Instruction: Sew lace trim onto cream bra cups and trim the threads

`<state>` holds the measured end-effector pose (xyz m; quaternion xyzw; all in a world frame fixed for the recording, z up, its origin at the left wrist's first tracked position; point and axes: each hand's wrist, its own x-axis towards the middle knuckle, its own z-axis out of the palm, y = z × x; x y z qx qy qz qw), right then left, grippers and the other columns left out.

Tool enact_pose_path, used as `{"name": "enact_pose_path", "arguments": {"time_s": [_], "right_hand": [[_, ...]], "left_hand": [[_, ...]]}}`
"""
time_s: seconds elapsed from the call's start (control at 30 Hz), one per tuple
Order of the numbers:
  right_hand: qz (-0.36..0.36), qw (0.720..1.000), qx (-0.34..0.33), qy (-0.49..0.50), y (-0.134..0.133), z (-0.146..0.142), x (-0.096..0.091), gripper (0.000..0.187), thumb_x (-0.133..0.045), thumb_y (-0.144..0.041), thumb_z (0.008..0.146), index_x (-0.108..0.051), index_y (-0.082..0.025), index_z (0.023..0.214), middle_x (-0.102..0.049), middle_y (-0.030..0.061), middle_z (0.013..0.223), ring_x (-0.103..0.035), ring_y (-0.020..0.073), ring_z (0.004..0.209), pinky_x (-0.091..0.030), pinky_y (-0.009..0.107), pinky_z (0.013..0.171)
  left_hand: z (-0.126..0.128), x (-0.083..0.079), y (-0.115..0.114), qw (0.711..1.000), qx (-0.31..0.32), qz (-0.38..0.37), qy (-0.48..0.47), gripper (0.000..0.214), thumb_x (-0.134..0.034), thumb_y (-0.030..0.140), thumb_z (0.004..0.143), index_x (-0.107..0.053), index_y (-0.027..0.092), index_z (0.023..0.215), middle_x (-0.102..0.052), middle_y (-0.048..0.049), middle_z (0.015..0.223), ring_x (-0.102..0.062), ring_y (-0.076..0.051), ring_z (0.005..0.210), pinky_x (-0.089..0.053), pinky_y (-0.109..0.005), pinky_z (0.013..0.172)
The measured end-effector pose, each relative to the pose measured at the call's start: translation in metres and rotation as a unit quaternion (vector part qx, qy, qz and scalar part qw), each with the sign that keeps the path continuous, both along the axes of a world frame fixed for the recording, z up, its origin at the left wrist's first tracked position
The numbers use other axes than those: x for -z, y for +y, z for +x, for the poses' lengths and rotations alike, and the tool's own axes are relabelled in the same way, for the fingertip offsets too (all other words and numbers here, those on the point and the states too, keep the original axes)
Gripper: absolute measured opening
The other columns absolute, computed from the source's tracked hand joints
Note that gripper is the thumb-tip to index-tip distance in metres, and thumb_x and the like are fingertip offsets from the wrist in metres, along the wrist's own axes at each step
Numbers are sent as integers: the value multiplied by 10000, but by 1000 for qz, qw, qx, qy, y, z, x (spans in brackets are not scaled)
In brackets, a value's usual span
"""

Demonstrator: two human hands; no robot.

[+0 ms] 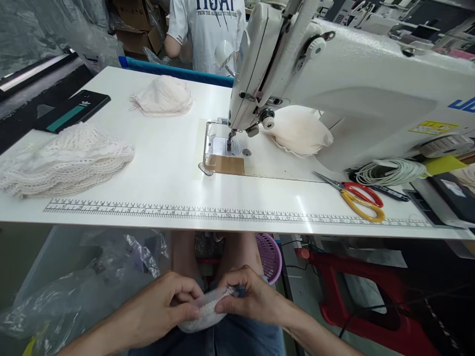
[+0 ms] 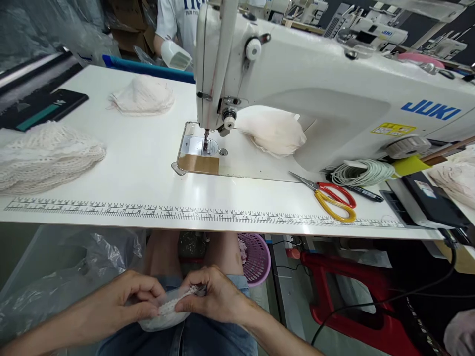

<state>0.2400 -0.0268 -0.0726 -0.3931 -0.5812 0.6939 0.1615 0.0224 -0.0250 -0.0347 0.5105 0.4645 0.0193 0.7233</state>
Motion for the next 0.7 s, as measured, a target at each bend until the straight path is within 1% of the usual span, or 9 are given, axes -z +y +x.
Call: {"name": "enact_pose_path", "arguments": {"time_s": [0.13, 0.23, 0.33, 0.43, 0.5, 0.6, 0.7], "right_hand": [[-48, 998, 30, -4, 1, 3, 3, 375, -756, -472, 660, -690, -109, 727, -541, -9, 602, -443, 103, 579, -333, 183, 512], [-62, 998, 30, -2, 2, 6, 3, 357, -768, -447, 655, -690, -105, 721, -548, -10, 595, -437, 95, 563, -329, 180, 512], [-60, 998, 27, 10, 2, 7, 3, 329, -770, -419, 665, -696, -104, 725, -575, -1, 619, -461, 97, 578, -344, 179, 529], [-66, 997, 28, 17, 2, 7, 2, 309, -770, -403, 672, -699, -107, 725, -575, -5, 616, -460, 91, 572, -352, 174, 532], [-67, 997, 29, 16, 1, 7, 1, 309, -774, -402, 668, -700, -107, 723, -577, -6, 612, -463, 90, 568, -355, 173, 530], [-57, 998, 20, 13, 1, 4, 0, 327, -777, -415, 659, -703, -105, 731, -595, 5, 620, -491, 102, 573, -362, 183, 531], [-44, 999, 6, 12, 1, 2, -2, 345, -765, -436, 667, -707, -105, 744, -605, 13, 620, -507, 113, 570, -363, 194, 526]], "left_hand": [[-9, 1, -2, 1000, 8, -1, 7, 104, -585, 169, 732, -679, 165, 779, -650, 37, 728, -554, -136, 731, -351, -173, 653], [-11, 3, -4, 1000, 7, -10, 19, 129, -568, 185, 744, -685, 163, 793, -644, 36, 692, -546, -132, 686, -333, -174, 599], [-11, 4, -5, 999, 0, -41, 4, 155, -563, 180, 727, -691, 149, 809, -648, 31, 649, -528, -120, 613, -308, -175, 542], [-11, 2, -5, 998, -15, -67, -11, 192, -567, 152, 685, -699, 148, 825, -693, 13, 703, -575, -140, 658, -367, -180, 585], [-13, 1, -4, 997, -13, -74, -15, 232, -553, 129, 666, -702, 156, 841, -703, 13, 724, -595, -152, 692, -394, -186, 615], [-14, 1, -3, 999, 2, -43, 2, 293, -564, 124, 644, -695, 190, 898, -686, 28, 766, -593, -164, 762, -401, -192, 660], [-12, 3, -3, 998, 23, 7, 55, 263, -667, 211, 619, -695, 215, 880, -631, 28, 827, -554, -183, 824, -383, -201, 679]]}}
